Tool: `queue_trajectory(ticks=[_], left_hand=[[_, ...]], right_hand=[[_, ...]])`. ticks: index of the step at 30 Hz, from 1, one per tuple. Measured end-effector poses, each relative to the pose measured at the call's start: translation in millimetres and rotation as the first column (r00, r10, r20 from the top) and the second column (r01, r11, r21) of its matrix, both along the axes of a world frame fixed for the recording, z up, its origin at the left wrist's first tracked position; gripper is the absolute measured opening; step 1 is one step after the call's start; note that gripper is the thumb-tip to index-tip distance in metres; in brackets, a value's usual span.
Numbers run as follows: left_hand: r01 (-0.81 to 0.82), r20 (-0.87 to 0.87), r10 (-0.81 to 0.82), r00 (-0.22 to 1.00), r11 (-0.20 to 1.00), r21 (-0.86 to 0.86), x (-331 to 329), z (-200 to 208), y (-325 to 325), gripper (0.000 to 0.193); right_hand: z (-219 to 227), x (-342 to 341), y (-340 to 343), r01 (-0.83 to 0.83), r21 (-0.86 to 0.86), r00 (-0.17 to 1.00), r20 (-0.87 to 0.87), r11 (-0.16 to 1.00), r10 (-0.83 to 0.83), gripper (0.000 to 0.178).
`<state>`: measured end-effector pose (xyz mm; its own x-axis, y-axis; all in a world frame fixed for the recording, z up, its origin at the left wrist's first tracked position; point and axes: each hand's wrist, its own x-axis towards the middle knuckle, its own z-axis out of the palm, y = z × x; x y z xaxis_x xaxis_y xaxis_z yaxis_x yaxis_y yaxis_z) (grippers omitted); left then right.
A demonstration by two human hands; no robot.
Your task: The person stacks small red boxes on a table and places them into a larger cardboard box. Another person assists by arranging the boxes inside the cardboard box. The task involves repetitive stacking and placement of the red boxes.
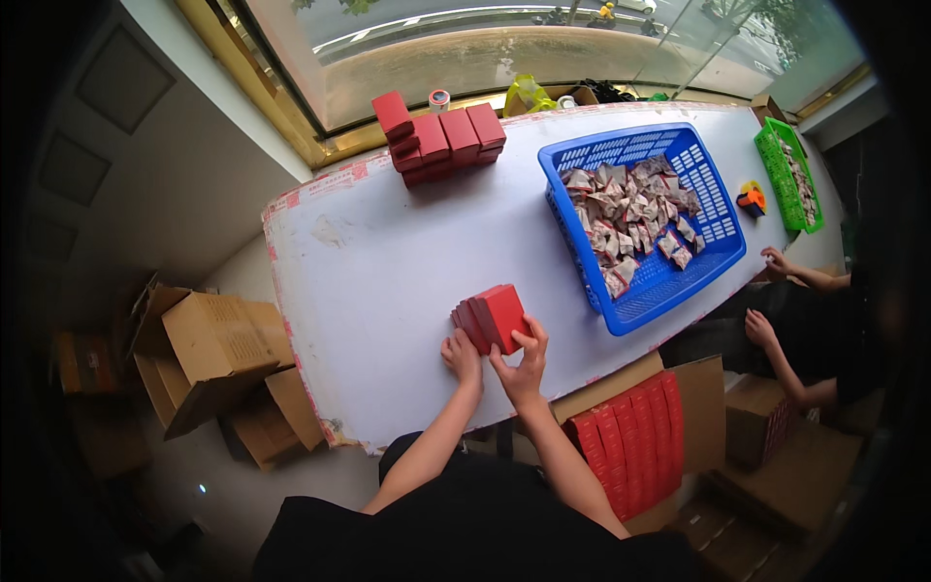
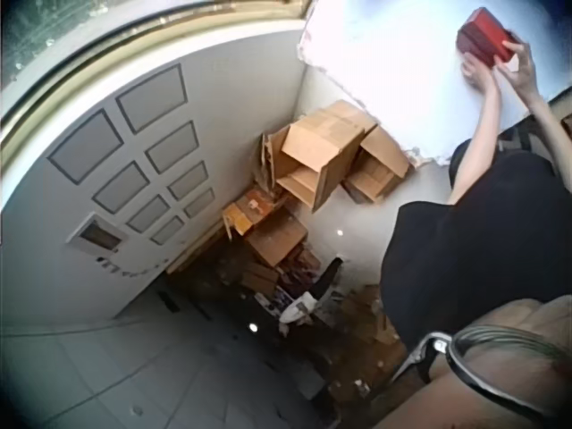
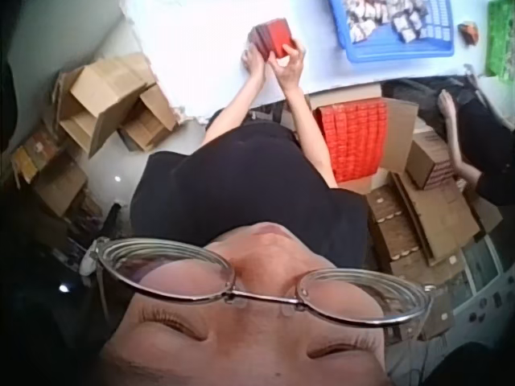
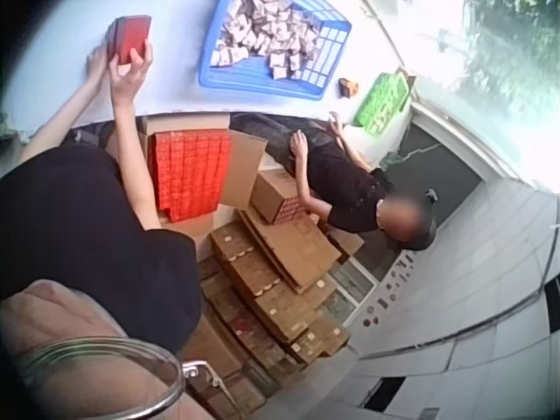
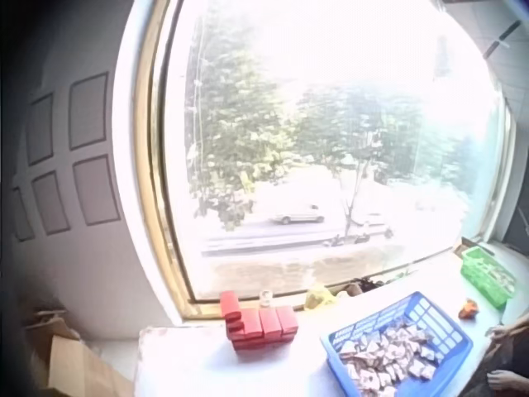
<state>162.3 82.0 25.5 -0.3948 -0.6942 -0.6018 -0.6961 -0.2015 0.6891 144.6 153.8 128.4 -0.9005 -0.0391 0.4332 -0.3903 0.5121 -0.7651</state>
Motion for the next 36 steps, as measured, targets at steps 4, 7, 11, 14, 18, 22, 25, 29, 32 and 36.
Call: queue_trajectory(ticks=[4,7,11,14,18,22,25,29,32,36], left_hand=[[-0.035,-0.245,0.073,0.967,0.987,0.158,-6.6,1.2,7.8,0.045],[0.007,-0.389,0.103,0.915,0.963,0.27,-1.4,18.9,2.0,0.04],[0.239,-0.384,-0.245,0.89,0.969,-0.064,20.3,69.6,-27.9,0.04],[0.417,-0.293,-0.472,0.832,0.879,-0.232,36.4,80.2,-48.8,0.052],[0.623,0.067,-0.669,0.74,0.645,-0.442,42.0,50.2,-56.3,0.073],[0.74,0.12,-0.742,0.659,0.612,-0.278,25.9,60.3,-64.2,0.071],[0.769,0.176,-0.755,0.632,0.582,-0.263,22.5,69.3,-61.0,0.064],[0.849,0.1,-0.866,0.489,0.447,-0.282,30.4,90.7,-26.6,0.058],[0.909,0.019,-0.962,0.274,0.252,-0.332,49.7,101.8,27.4,0.059],[0.961,-0.091,-0.976,-0.197,-0.174,-0.213,97.9,106.4,130.3,0.066]], right_hand=[[0.7,-12.9,23.6,0.076,-0.092,0.995,0.072,0.993,-0.069,0.04],[-10.4,-10.9,44.8,0.152,-0.19,0.971,0.211,0.97,-0.111,0.037],[-8.3,13.1,55.1,0.266,-0.288,0.864,0.494,0.92,-0.095,0.041],[-5.6,38.4,56.5,0.289,-0.243,0.758,0.649,0.926,-0.066,0.05],[-27.4,49.8,52.9,0.073,0.241,0.693,0.686,0.968,-0.223,0.066],[-21.4,35.3,57.4,0.074,0.241,0.557,0.795,0.968,-0.241,0.067],[-34.2,38.8,57.0,0.145,0.198,0.608,0.755,0.969,-0.245,0.067],[-25.4,74.4,84.0,0.274,0.158,0.545,0.788,0.949,-0.288,0.068],[-7.9,138.6,135.5,0.532,0.085,0.518,0.754,0.842,-0.404,0.062],[15.2,256.8,211.3,0.788,0.169,0.32,0.709,0.592,-0.628,0.057]])
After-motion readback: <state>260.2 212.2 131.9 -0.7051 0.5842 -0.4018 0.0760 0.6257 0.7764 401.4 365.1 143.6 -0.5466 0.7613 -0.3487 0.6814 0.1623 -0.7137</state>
